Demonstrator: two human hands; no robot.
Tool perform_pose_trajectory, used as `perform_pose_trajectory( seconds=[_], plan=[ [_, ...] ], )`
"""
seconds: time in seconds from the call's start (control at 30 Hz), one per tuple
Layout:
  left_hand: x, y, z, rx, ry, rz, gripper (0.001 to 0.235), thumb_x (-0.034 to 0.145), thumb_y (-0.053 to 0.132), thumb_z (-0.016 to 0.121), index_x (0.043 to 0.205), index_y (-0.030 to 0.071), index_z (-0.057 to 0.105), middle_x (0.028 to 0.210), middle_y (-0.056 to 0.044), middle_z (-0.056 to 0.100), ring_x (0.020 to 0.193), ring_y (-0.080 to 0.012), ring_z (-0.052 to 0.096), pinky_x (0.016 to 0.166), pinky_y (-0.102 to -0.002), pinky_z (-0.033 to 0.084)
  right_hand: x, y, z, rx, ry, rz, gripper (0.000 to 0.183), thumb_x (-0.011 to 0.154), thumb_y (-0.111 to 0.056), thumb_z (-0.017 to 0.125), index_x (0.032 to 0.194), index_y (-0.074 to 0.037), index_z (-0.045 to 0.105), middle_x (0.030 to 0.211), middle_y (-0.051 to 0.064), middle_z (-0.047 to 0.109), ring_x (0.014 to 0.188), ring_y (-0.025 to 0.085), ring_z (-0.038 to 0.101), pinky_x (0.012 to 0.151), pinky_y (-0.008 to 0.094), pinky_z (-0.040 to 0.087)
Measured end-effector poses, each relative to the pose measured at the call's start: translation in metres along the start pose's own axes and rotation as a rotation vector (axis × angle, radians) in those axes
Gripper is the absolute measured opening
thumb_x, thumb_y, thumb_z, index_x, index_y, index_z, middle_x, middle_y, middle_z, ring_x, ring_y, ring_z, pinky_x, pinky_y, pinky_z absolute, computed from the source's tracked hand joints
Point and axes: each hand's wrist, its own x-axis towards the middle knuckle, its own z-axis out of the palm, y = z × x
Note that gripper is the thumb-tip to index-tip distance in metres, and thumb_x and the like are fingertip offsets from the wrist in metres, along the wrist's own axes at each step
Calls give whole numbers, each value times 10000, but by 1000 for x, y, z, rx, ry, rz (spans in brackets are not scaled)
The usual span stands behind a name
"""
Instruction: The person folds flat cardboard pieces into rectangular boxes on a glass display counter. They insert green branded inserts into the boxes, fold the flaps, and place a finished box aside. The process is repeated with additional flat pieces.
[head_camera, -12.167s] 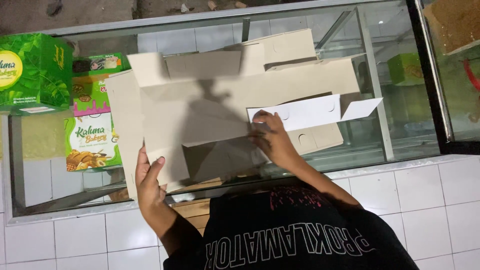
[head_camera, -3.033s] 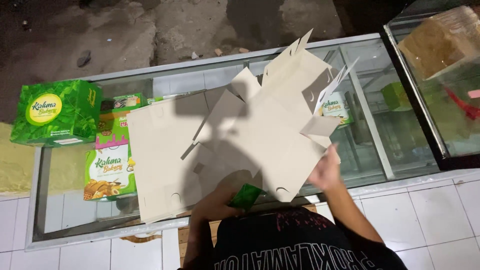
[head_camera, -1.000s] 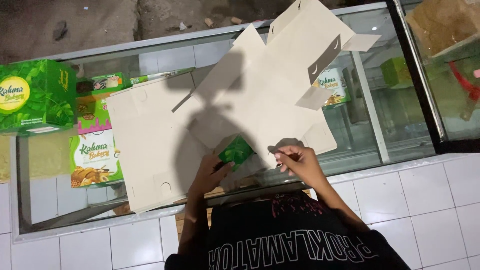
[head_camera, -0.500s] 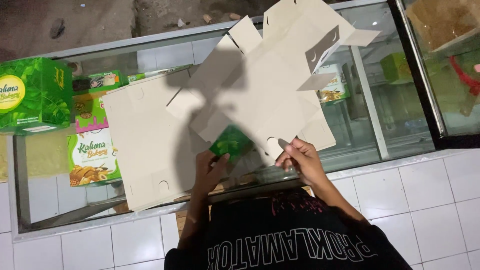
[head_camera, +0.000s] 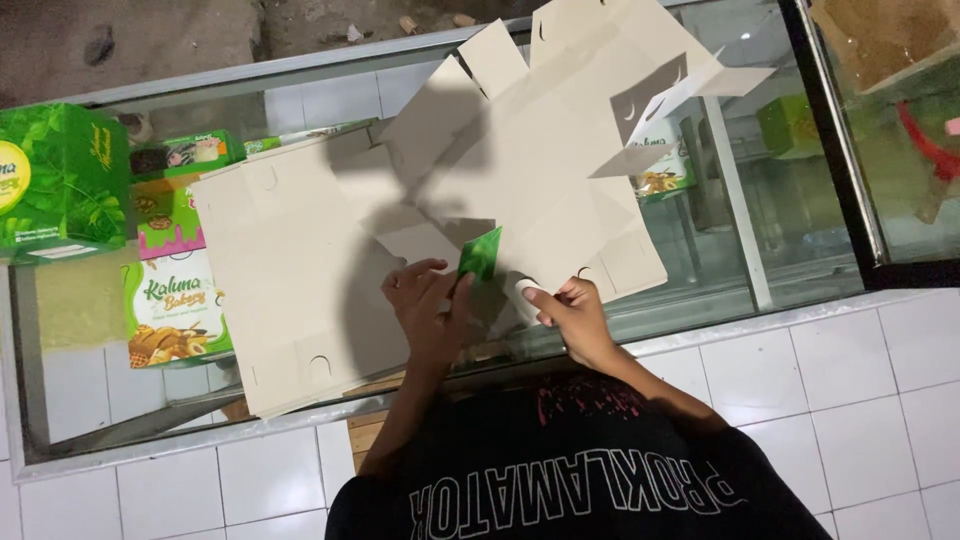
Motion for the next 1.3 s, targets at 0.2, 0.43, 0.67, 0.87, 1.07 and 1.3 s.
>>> perform_pose_trajectory(
  seconds=[0.2,0.43,0.67,0.87,1.07,1.3],
  plan=[
    [8,7,3,-38,-4,64,118,874,154,807,983,121,776,892,-5,720,1061,-183,657,1059,-449,310,0,10,13,9,-47,62,43,915,-45,715,909,-12,743,737,1,677,553,57,514,496,235,389],
    [8,1,3,40,-99,66,132,888,194,790,997,120,787,887,-26,688,1004,-221,639,1078,-485,286,4,20,8,-12,-76,228,204,967,-214,669,829,-64,658,609,-5,582,464,81,497,425,245,377],
    [12,5,8,86,-128,35,103,872,168,763,952,111,794,853,-13,696,949,-200,632,1019,-485,287,2,4,-5,-94,-22,522,394,1018,-373,669,745,-112,555,478,-36,495,324,39,359,308,203,236],
    [8,4,25,85,-290,63,110,917,228,787,937,120,794,835,-9,683,892,-216,590,909,-446,328,5,40,-5,67,-100,342,171,1028,-217,602,917,-88,614,595,-39,516,441,55,420,401,224,322],
    [23,6,-1,-113,-433,122,306,889,200,761,1172,89,726,939,-30,666,968,-248,568,967,-455,370,5,18,19,240,-91,290,101,1018,-97,560,1052,-72,652,758,-3,593,602,100,508,547,276,414],
    [14,-18,-8,-173,-543,141,437,864,79,740,1300,78,709,1032,-61,676,1036,-267,567,943,-433,410,7,6,26,177,-94,268,113,1013,-124,595,1036,-55,681,805,11,647,644,109,556,575,276,436]
  ],
)
